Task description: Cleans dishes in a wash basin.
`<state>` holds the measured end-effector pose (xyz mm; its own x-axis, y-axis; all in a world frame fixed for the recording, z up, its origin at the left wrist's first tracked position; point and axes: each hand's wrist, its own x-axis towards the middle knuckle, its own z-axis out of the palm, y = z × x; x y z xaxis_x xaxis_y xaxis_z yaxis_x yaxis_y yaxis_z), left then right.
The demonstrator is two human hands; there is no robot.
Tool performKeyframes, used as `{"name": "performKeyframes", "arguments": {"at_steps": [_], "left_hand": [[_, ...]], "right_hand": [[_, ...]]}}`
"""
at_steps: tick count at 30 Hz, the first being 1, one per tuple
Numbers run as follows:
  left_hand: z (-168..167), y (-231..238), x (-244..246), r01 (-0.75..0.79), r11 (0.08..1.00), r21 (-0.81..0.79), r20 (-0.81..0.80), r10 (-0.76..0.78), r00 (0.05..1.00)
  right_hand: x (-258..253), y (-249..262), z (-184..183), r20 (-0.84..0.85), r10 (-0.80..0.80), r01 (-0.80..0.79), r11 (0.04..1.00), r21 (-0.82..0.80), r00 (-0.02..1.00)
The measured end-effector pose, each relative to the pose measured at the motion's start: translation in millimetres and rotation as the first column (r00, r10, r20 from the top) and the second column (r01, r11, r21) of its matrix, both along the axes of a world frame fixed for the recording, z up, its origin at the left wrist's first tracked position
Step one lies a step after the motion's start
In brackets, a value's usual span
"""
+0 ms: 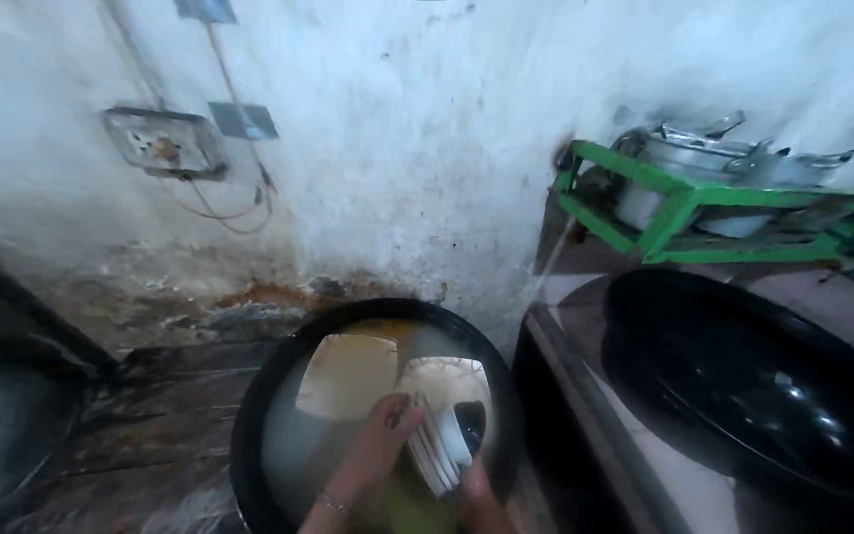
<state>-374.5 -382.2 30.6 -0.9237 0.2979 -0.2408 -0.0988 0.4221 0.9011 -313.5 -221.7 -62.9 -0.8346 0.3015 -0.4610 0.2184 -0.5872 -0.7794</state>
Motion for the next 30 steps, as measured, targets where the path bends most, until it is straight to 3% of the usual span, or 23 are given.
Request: {"name": "performKeyframes", "arguments": {"at_steps": [2, 8, 10, 12, 14, 16, 20, 23, 27, 30], "left_hand": [[-4, -5, 3, -0.067, 0.988, 0.137, 0.004, 0.067, 0.998], [-33, -10, 26, -0.264, 0.94, 0.214, 0.044, 0.261, 0.964], [-54, -20, 30, -0.298, 0.951, 0.079, -0.063, 0.303, 0.951], [-80, -35, 29, -0.272, 0.944, -0.185, -0.143, 0.248, 0.958], [-106, -46, 28, -0.187, 0.907, -0.377, -0.032, 0.189, 0.981], [-123, -49, 30, -0.078, 0.887, -0.455, 0.098, 0.137, 0.986], [-132, -37, 31, 0.087, 0.869, -0.487, 0.25, 0.043, 0.967], [-130, -29, 29, 0.151, 0.861, -0.485, 0.275, -0.014, 0.961], [-133, -29, 25, 0.157, 0.876, -0.456, 0.248, -0.044, 0.968], [-132, -30, 27, 0.047, 0.894, -0.446, 0.151, 0.023, 0.988]], "right_hand": [[2, 0, 2, -0.038, -0.051, 0.052, 0.998, 0.023, 0.998], [-1, 5, -2, -0.084, -0.09, 0.087, 0.995, -0.041, 0.992], [-2, 6, -7, -0.084, -0.106, 0.1, 0.992, -0.073, 0.991], [-1, 7, -7, -0.103, -0.108, 0.094, 0.987, -0.13, 0.989], [1, 7, -4, -0.106, -0.108, 0.091, 0.984, -0.15, 0.989], [2, 7, 0, -0.093, -0.1, 0.082, 0.98, -0.179, 0.991], [0, 8, -1, -0.098, -0.095, 0.065, 0.96, -0.272, 0.991], [2, 6, 6, -0.079, -0.096, 0.078, 0.974, -0.211, 0.992], [0, 6, 1, -0.079, -0.112, 0.093, 0.973, -0.21, 0.991], [1, 6, 2, -0.075, -0.127, 0.108, 0.97, -0.219, 0.989]]}}
